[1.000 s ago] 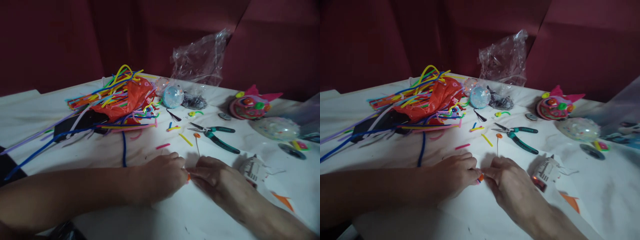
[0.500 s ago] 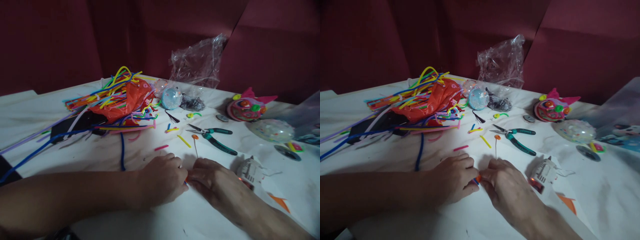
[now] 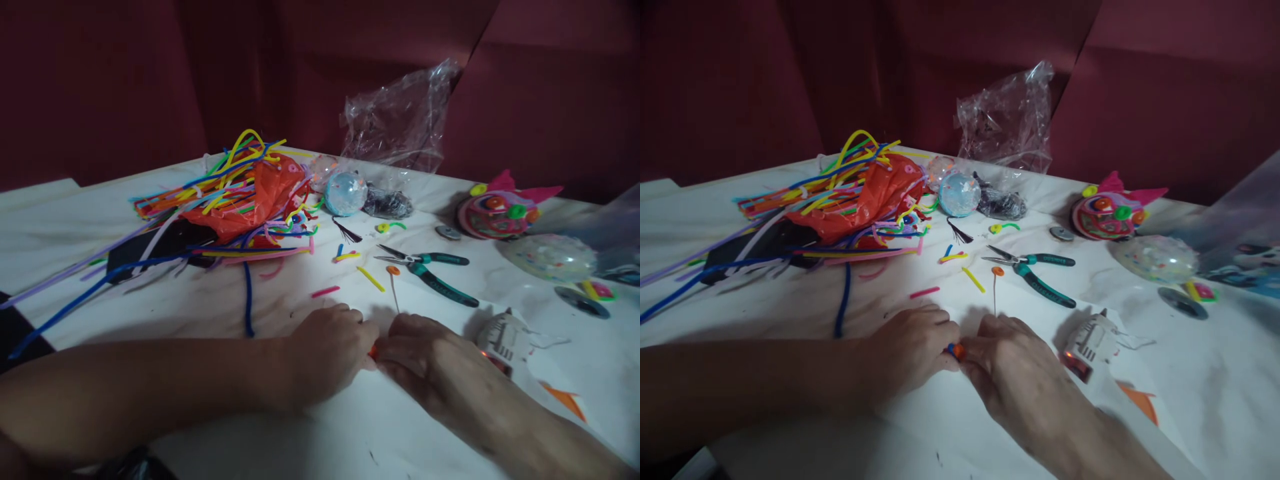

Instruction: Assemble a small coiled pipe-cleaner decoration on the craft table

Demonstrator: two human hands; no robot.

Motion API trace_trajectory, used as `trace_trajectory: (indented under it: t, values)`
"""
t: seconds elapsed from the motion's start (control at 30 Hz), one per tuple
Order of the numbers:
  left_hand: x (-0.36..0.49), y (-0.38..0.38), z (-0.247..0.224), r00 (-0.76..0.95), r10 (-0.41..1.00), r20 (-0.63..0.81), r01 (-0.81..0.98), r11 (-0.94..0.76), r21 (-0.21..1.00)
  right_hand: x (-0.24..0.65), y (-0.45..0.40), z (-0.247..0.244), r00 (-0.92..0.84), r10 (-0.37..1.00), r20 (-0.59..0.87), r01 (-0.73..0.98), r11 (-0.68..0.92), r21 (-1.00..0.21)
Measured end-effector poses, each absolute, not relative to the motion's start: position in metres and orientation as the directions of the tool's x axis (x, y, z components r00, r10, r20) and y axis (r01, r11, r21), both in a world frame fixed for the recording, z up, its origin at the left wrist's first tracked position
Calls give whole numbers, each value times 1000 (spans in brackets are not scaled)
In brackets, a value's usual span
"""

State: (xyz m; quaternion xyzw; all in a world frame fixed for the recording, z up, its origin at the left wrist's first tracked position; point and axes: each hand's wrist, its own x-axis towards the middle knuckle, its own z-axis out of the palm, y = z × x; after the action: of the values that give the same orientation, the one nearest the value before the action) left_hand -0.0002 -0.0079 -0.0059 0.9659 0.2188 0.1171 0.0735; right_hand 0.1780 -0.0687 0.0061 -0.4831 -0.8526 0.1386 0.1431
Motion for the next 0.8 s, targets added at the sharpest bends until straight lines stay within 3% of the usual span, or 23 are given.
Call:
trace_trajectory:
  t: [0.8]
  values:
    - [-4, -2, -5, 912, 373, 170, 338, -919, 204, 172, -67, 3, -473, 850, 231, 782, 526, -335]
